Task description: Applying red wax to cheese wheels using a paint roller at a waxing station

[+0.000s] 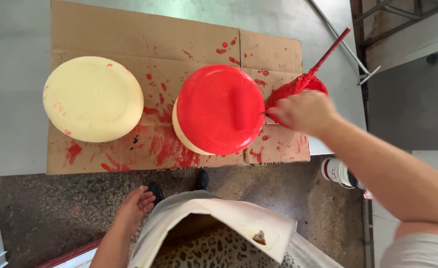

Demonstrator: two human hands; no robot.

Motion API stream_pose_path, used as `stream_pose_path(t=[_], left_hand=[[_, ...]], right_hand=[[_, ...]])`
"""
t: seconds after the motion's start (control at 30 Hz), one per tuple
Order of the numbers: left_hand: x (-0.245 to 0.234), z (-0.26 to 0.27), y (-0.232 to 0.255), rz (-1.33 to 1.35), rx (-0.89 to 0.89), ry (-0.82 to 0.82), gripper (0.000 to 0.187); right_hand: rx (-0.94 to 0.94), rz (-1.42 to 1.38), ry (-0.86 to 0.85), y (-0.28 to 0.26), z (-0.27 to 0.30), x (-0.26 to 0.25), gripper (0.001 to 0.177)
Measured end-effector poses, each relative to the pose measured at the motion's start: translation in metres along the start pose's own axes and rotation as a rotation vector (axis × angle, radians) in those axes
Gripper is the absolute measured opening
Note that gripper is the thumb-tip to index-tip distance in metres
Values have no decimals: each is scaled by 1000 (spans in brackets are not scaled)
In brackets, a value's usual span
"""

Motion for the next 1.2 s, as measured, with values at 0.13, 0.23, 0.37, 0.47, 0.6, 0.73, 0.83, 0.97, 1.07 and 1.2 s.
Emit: stream_pose_path(t=[0.13,0.23,0.37,0.47,0.6,0.73,0.83,0.97,1.07,1.2], left_hand=[[-17,-5,-2,20,8,15,39],[-32,-13,-17,27,-6,41,38],[-32,-23,-20,-12,-25,7,40],[-19,-10,5,-45,6,-30,37],[-20,1,21,-50,-9,-28,42],[-46,-21,2,1,5,-54,38],[-50,-17,-3,5,-27,-61,39],[-72,-55,-34,8,-58,-105,50],[-67,-46,-23,-17,-64,-122,53],[-76,-55,-20,13,-59,-138,54]], right_hand=[[108,86,54,27,8,-7,52],[-70,89,-141,-10,-38,-66,17],[-18,-128,-398,-44,-83,-113,65],[-215,144,-480,-30,-51,-83,61],[8,79,-873,28,9,-53,49],[96,153,-710,37,9,-34,55],[-81,250,-646,-5,-39,-65,36],[155,-29,-248,-54,-96,-121,60],[162,-1,-375,-66,-101,-130,64],[178,53,-553,-24,-46,-121,70]])
Point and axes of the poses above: each hand's wrist, its own z-axis away from the middle knuckle, its own x-axis out of the palm, y = z × x, the point moved 7 cm from there along -z, towards the middle knuckle, and after that the axes turned 15 degrees about z, right-handed, at the moved point
